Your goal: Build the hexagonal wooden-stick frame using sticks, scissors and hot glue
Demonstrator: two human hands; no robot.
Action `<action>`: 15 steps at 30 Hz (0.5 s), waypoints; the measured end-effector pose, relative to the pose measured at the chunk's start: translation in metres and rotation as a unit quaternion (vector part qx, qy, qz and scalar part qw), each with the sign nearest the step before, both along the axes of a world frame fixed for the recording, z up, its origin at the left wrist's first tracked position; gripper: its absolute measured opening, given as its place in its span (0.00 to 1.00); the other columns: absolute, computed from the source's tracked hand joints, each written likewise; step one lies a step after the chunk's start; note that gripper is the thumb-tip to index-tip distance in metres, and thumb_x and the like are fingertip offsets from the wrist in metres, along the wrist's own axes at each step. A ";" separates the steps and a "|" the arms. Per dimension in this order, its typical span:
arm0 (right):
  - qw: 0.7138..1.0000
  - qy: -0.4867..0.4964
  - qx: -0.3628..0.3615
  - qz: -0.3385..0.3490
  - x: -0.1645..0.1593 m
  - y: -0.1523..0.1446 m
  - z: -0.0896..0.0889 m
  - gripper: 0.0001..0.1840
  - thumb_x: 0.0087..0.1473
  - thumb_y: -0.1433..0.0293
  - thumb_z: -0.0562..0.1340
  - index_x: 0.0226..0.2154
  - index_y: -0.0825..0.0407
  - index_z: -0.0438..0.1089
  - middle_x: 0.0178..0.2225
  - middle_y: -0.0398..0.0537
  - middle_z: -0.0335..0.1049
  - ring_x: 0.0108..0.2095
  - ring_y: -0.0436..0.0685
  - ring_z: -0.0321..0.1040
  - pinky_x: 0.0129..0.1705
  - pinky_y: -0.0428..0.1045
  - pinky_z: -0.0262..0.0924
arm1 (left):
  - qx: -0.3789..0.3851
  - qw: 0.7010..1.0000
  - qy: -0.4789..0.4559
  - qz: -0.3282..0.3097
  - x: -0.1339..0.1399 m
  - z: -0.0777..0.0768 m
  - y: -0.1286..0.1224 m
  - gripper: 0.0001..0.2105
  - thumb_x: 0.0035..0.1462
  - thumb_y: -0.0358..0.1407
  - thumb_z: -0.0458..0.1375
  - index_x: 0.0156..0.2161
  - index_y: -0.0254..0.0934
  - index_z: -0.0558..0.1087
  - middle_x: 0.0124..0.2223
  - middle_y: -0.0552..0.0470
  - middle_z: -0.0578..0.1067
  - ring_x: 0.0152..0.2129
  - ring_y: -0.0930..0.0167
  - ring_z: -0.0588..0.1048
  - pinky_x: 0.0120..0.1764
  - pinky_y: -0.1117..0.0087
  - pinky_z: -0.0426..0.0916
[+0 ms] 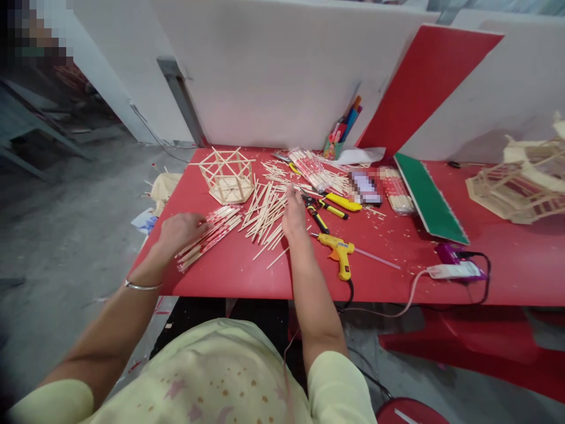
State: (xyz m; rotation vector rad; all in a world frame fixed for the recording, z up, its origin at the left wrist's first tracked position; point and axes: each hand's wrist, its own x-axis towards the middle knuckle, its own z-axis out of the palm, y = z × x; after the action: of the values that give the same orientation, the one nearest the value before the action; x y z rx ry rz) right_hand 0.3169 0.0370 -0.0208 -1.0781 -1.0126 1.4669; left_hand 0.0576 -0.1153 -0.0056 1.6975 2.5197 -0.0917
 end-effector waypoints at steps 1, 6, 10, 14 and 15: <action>1.000 -0.010 0.018 -0.003 0.004 -0.007 0.001 0.42 0.65 0.46 0.58 0.71 0.52 0.54 0.73 0.61 0.52 0.73 0.60 0.51 0.71 0.61 0.53 | 0.008 1.000 0.004 0.001 -0.001 -0.001 0.000 0.20 0.65 0.48 0.52 0.48 0.39 0.82 0.46 0.36 0.83 0.45 0.52 0.80 0.40 0.61 0.68; 0.993 -0.083 0.077 0.020 0.051 -0.080 -0.001 0.44 0.64 0.45 0.58 0.74 0.47 0.51 0.76 0.55 0.47 0.75 0.62 0.47 0.73 0.63 0.50 | 0.074 0.997 0.008 -0.010 -0.013 -0.008 -0.005 0.20 0.67 0.38 0.46 0.50 0.40 0.80 0.48 0.39 0.82 0.45 0.54 0.80 0.40 0.61 0.68; 0.926 -0.345 0.093 0.118 0.072 -0.156 -0.011 0.39 0.63 0.48 0.62 0.69 0.50 0.63 0.72 0.60 0.56 0.73 0.69 0.51 0.74 0.67 0.48 | 0.080 0.996 -0.009 -0.026 -0.021 -0.012 -0.007 0.19 0.67 0.40 0.47 0.49 0.38 0.80 0.53 0.39 0.80 0.48 0.55 0.78 0.45 0.61 0.69; 0.813 -0.551 0.132 0.133 0.049 -0.178 -0.024 0.36 0.66 0.57 0.60 0.66 0.65 0.65 0.70 0.76 0.55 0.73 0.77 0.49 0.73 0.67 0.47 | 0.085 0.996 -0.033 -0.019 -0.017 -0.010 -0.009 0.21 0.68 0.43 0.47 0.48 0.37 0.80 0.54 0.39 0.79 0.48 0.55 0.77 0.47 0.61 0.69; 0.796 -0.572 0.145 0.136 0.040 -0.174 -0.027 0.35 0.66 0.58 0.60 0.65 0.67 0.65 0.70 0.78 0.54 0.73 0.77 0.48 0.73 0.66 0.47 | 0.099 0.994 -0.037 -0.017 -0.013 -0.009 -0.010 0.21 0.68 0.43 0.47 0.49 0.37 0.80 0.55 0.39 0.79 0.48 0.55 0.77 0.47 0.61 0.69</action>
State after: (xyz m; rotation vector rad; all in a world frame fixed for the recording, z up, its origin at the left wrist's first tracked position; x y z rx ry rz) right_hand 0.3572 -0.1365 -0.0473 -1.6518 -2.2248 0.6808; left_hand 0.0444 -0.1255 -0.0142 1.7778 2.5182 0.2222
